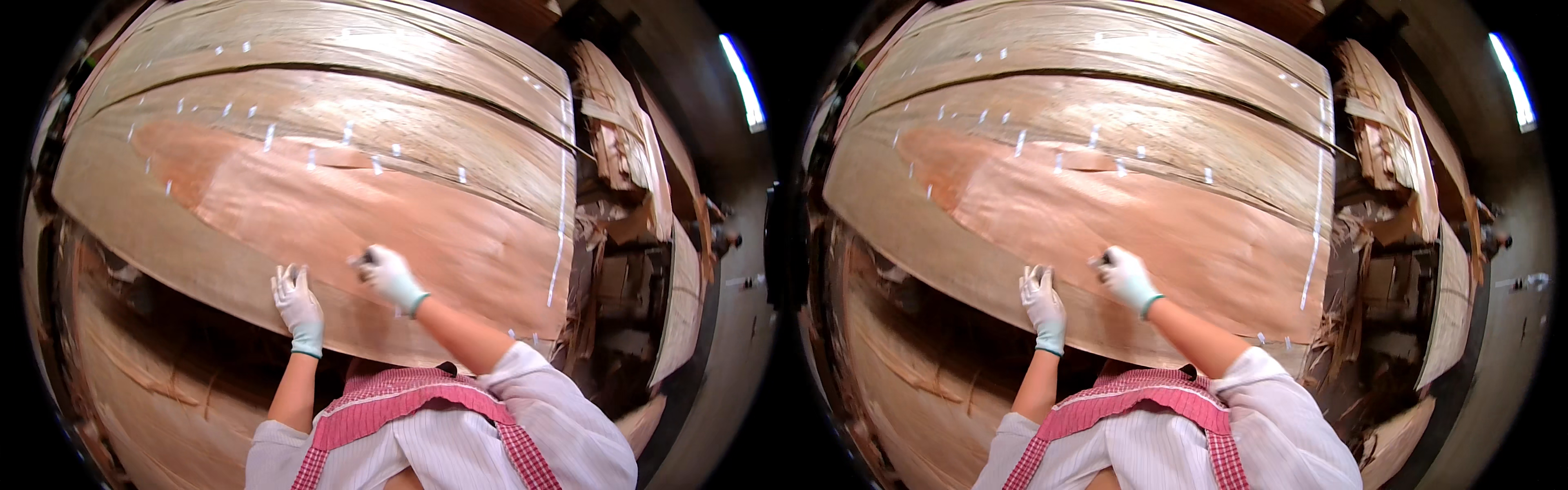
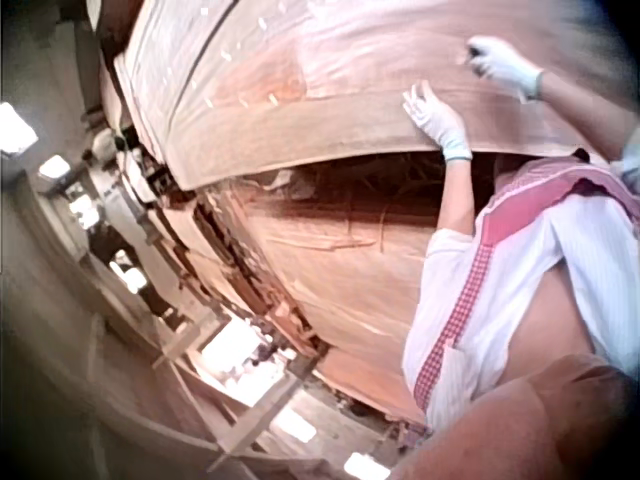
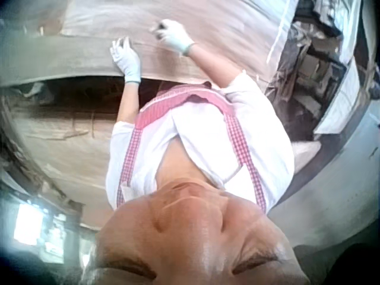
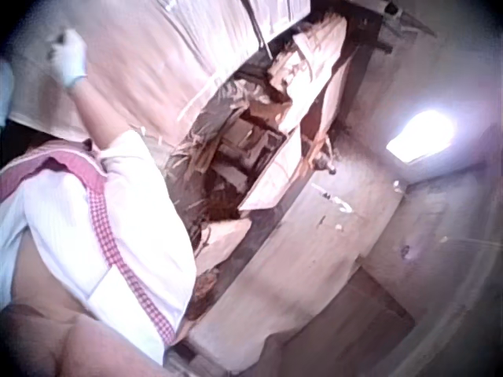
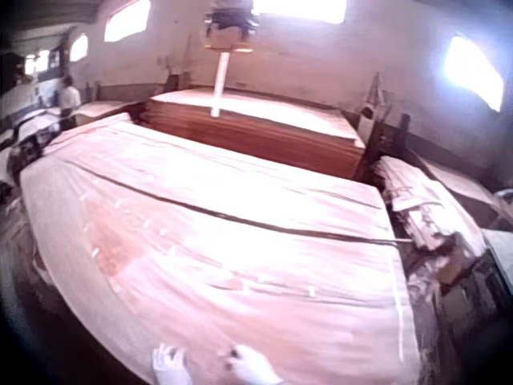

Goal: The person peels thin layers of wood veneer from a large curved surface using a utility knife. They carefully separate the veneer sheets and stack the peeled layers on a nearby table.

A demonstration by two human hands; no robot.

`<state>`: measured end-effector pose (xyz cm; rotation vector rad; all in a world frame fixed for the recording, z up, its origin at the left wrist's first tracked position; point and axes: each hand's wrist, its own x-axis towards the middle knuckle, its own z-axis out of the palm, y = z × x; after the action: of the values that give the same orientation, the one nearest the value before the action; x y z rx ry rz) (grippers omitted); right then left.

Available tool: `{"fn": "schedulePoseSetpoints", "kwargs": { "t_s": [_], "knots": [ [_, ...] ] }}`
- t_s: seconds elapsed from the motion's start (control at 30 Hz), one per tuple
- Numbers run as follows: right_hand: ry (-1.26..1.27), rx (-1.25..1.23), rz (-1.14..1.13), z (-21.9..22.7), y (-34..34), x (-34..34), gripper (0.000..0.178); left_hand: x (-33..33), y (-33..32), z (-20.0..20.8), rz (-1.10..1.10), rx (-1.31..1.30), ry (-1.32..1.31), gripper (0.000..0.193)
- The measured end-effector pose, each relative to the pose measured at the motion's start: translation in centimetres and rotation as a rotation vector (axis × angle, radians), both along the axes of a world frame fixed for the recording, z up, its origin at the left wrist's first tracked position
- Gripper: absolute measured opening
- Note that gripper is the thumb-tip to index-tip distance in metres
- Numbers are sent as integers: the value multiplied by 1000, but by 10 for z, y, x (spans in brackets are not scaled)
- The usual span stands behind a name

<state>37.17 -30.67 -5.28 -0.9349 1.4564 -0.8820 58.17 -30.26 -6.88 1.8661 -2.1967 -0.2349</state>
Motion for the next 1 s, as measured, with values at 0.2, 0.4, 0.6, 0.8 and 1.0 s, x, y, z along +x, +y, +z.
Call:
{"fn": "schedulePoseSetpoints", "kwargs": {
  "t_s": [0.2, 0.4, 0.6, 0.8, 1.0],
  "knots": [
    [402, 27, -385, 18, -31, -176, 33, -171, -57, 28, -484, -52, 299, 57],
    [885, 309, -250, -4, -87, -222, 35, -290, -113, -13, -731, 38, 292, 62],
    [743, 316, -245, 14, 43, -270, 39, -303, -119, 3, -645, 276, 440, 49],
    [146, 239, -1041, 26, 343, -301, 18, -342, -77, 79, -529, 175, 1174, 52],
    [74, 209, -1413, 40, 549, -361, 14, -424, 136, 371, -1070, -434, 1421, 49]
  ]
}}
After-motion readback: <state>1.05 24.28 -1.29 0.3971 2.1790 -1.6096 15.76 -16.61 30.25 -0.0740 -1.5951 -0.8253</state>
